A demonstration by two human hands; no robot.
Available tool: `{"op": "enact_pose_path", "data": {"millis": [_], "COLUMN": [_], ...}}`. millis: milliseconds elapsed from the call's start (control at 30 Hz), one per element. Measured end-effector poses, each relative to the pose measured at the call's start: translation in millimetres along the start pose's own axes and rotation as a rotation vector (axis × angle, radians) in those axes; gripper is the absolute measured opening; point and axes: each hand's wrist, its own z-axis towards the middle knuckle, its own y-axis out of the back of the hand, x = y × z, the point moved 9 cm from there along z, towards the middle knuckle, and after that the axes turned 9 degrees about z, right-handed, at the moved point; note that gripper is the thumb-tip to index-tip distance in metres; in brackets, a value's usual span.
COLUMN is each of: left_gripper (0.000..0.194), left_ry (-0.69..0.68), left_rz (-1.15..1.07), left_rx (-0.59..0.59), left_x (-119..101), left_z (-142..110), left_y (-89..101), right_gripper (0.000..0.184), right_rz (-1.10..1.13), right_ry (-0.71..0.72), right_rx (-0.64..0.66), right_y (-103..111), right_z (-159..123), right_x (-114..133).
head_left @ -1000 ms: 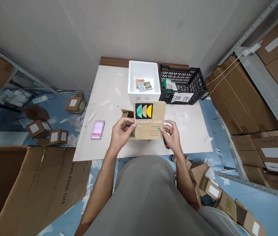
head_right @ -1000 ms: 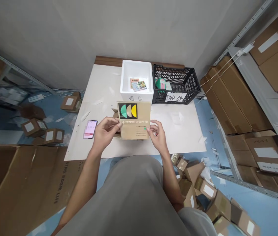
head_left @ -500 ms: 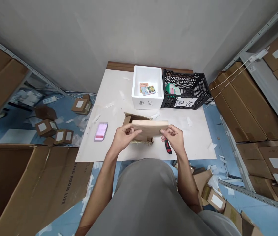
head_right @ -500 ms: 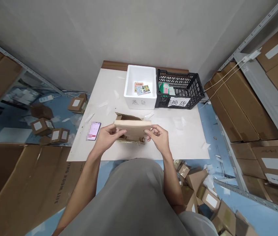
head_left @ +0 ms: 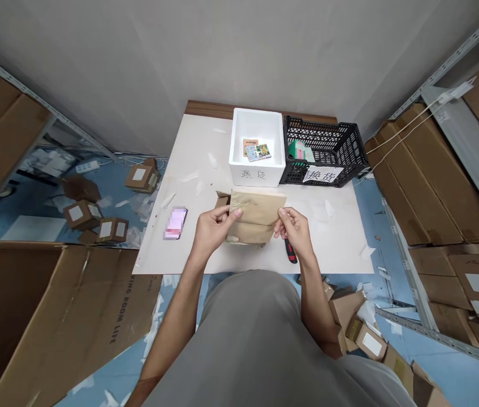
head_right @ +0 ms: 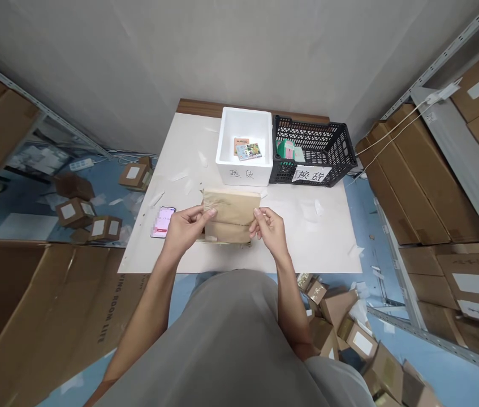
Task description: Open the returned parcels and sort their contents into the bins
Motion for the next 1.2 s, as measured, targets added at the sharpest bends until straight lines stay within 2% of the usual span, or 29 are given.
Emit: {"op": "enact_pose_path", "data": {"millis": [67, 133, 233, 367, 467, 600, 700, 867, 933, 1033, 1133, 1200], "left_gripper": [0.052, 0.064, 0.075, 0.071, 0.052, 0.034, 0.034, 0.042, 0.047, 0.050, 0.050, 0.055], "left_ry": [-0.026, -0.062, -0.101, -0.126, -0.191, -0.372, -0.525, -0.688, -0.675, -0.573, -0.410, -0.268], "left_rz": [-0.017, -0.070, -0.140, -0.132, 0.004, 0.157, 0.245, 0.460, 0.463, 0.365, 0.207, 0.044], "left_rx": [0.047, 0.113, 0.166, 0.122, 0.078, 0.046, 0.022, 0.107, 0.111, 0.086, 0.054, 0.046], "left_x": [-0.2, -0.1, 0.0, -3.2, -12.5, -32.5, -47.9, -59.7, -58.2, -47.7, -23.3, 2.0], "left_z": [-0.8, -2.7, -6.0, -7.8, -10.5, -23.4, -40.1, -64.1, -64.1, -54.1, -39.4, -29.0], "left_y": [-2.5, -6.6, -8.8, -5.5, -7.4, -21.4, -37.2, -68.3, -69.1, -59.6, -46.0, -38.2], "right_gripper": [0.074, 0.077, 0.069, 0.055, 0.056, 0.060, 0.061, 0.058, 0.060, 0.068, 0.068, 0.066], "right_rz": [0.043, 0.085, 0.116, 0.124, 0.096, 0.153, 0.213, 0.305, 0.326, 0.332, 0.253, 0.175], "right_ry": [-0.033, -0.057, -0.070, -0.090, -0.109, -0.123, -0.115, -0.108, -0.120, -0.129, -0.134, -0.098], "right_rx": [0.021, 0.021, 0.042, 0.068, 0.053, 0.069, 0.075, 0.065, 0.026, -0.033, -0.032, -0.041], "right_y": [1.8, 6.8, 14.4, 22.7, 26.6, 17.5, 5.8, -2.8, 2.2, 12.3, 17.3, 20.7], "right_z": [-1.7, -2.6, -1.6, 1.5, 4.1, 11.3, 18.2, 18.8, 15.9, 12.4, 12.6, 15.2], "right_x": [-4.2, -9.8, -19.7, -37.0, -53.5, -77.4, -92.0, -107.8, -112.7, -115.2, -109.8, -98.8]}}
